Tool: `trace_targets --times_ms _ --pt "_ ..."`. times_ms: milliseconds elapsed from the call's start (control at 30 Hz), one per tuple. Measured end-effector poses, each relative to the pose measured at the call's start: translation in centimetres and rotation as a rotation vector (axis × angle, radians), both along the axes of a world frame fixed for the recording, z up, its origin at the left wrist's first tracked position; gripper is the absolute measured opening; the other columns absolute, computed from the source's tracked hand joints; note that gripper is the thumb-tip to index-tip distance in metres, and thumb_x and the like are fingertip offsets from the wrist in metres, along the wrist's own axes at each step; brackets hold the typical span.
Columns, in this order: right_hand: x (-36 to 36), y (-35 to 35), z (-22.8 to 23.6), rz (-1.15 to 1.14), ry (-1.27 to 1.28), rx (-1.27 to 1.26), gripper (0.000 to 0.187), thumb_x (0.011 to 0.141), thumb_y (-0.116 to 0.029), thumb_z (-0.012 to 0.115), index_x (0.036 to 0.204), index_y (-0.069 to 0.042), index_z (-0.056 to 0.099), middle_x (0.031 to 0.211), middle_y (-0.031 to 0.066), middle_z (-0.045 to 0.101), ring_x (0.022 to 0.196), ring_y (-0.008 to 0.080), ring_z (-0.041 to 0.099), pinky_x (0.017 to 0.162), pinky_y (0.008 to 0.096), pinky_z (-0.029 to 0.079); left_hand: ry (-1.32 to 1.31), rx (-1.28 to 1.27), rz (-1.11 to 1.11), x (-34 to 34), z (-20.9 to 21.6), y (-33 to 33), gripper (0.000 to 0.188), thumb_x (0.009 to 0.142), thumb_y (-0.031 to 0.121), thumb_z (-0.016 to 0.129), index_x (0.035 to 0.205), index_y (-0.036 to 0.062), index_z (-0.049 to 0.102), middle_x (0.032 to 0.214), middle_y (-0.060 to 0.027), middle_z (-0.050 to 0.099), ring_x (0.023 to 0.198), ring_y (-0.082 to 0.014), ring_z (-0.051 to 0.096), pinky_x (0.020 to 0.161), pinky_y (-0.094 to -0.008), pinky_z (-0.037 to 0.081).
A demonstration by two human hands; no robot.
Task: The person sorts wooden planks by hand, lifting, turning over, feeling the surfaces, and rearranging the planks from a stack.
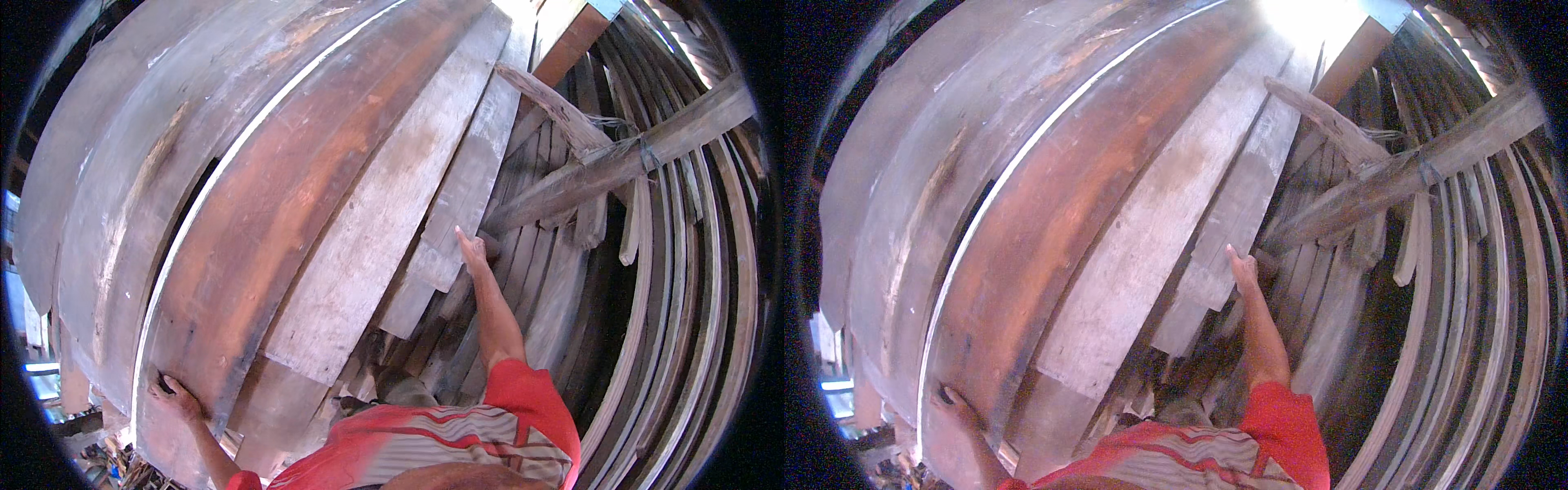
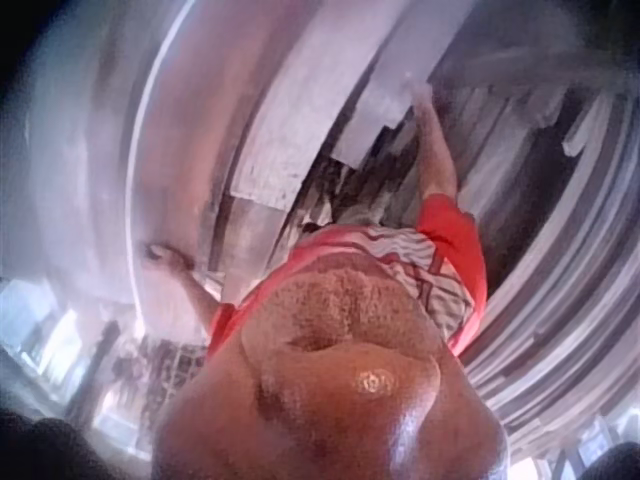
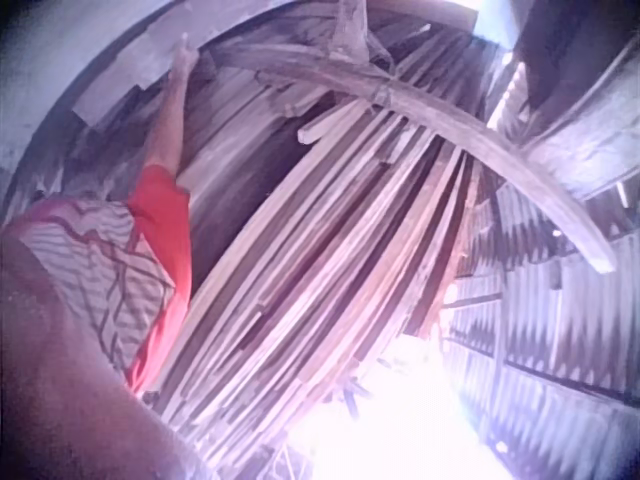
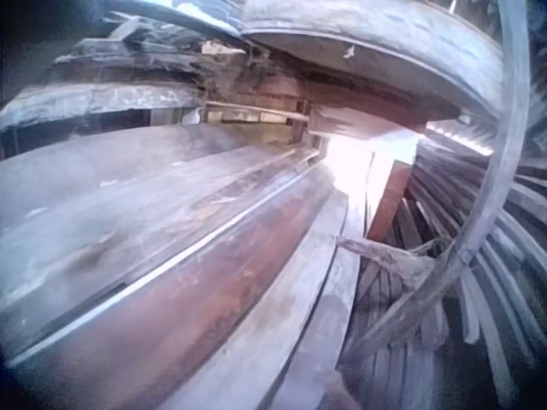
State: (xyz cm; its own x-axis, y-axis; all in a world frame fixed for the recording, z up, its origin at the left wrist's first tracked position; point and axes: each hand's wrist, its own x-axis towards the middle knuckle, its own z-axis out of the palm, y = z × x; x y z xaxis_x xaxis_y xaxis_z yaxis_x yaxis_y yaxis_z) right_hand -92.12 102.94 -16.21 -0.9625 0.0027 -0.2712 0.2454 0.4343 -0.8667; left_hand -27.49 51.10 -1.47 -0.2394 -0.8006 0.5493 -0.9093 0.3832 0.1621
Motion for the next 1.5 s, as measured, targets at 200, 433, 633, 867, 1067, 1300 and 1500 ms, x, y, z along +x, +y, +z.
trace_targets --times_ms 200,433,633,867,1067,1300,1500 --pt "1.1 -2.3 4.8 -0.098 -0.172 0.181 0.083 0.079 -0.060 0.077 0.120 0.011 0.066 0.115 0.0202 0.069 0.099 0.0261 0.067 0.084 0.0398 0.053 0.091 0.183 0.024 -0.7 2.3 1.7 0.043 0.100 0.029 0.055 0.130 -0.0018 0.060 0.128 -0.0284 0.057 0.120 -0.0439 0.052 0.109 -0.0526 0.037" --pt "1.8 -0.9 5.5 -0.095 -0.187 0.016 0.075 0.076 -0.055 0.083 0.112 0.009 0.068 0.104 0.0157 0.069 0.090 0.0259 0.066 0.077 0.0399 0.053 0.090 0.146 0.001 -0.1 1.5 1.0 0.043 0.099 0.026 0.055 0.131 -0.0036 0.058 0.129 -0.0268 0.055 0.121 -0.0436 0.052 0.109 -0.0501 0.038" --pt "0.1 1.3 4.7 -0.057 -0.140 -0.113 0.051 0.081 -0.049 0.082 0.093 -0.001 0.068 0.083 0.0068 0.063 0.068 0.0198 0.058 0.061 0.0402 0.048 0.204 0.225 -0.094 -1.9 3.4 1.6 0.049 0.097 0.026 0.057 0.135 -0.0057 0.052 0.130 -0.0283 0.054 0.127 -0.0424 0.048 0.109 -0.0498 0.039" --pt "1.6 -2.2 2.2 -0.295 -0.228 0.082 0.062 0.083 -0.045 0.082 0.112 0.008 0.069 0.101 0.0114 0.070 0.093 0.0222 0.062 0.087 0.0384 0.049 0.015 0.065 0.028 -0.9 1.2 1.2 0.039 0.095 0.020 0.055 0.127 -0.0020 0.058 0.119 -0.0257 0.058 0.113 -0.0435 0.054 0.098 -0.0525 0.042" --pt "1.5 -1.0 1.4 -0.202 -0.090 -0.142 0.059 0.081 -0.042 0.083 0.114 0.005 0.069 0.106 0.0113 0.070 0.091 0.0214 0.063 0.082 0.0390 0.051 0.031 0.059 0.016 -1.4 2.0 1.7 0.038 0.094 0.019 0.055 0.126 -0.0023 0.058 0.120 -0.0267 0.057 0.113 -0.0446 0.053 0.098 -0.0533 0.042" --pt "2.4 -0.2 3.1 -0.129 0.133 -0.037 0.047 0.093 -0.036 0.070 0.118 0.004 0.068 0.110 0.0125 0.072 0.098 0.0242 0.066 0.087 0.0391 0.051 0.065 0.116 -0.017 -4.6 3.4 2.0 0.038 0.094 0.016 0.054 0.126 -0.0044 0.057 0.120 -0.0277 0.055 0.115 -0.0459 0.051 0.100 -0.0550 0.040" --pt "5.5 -11.6 20.1 0.001 0.362 0.076 0.050 0.097 -0.042 0.062 0.117 0.003 0.067 0.116 0.0224 0.070 0.110 0.0371 0.065 0.099 0.0469 0.047 0.098 0.321 0.137 -3.6 3.8 2.5 0.051 0.101 0.028 0.050 0.135 -0.0108 0.049 0.135 -0.0344 0.048 0.128 -0.0502 0.044 0.109 -0.0533 0.037"
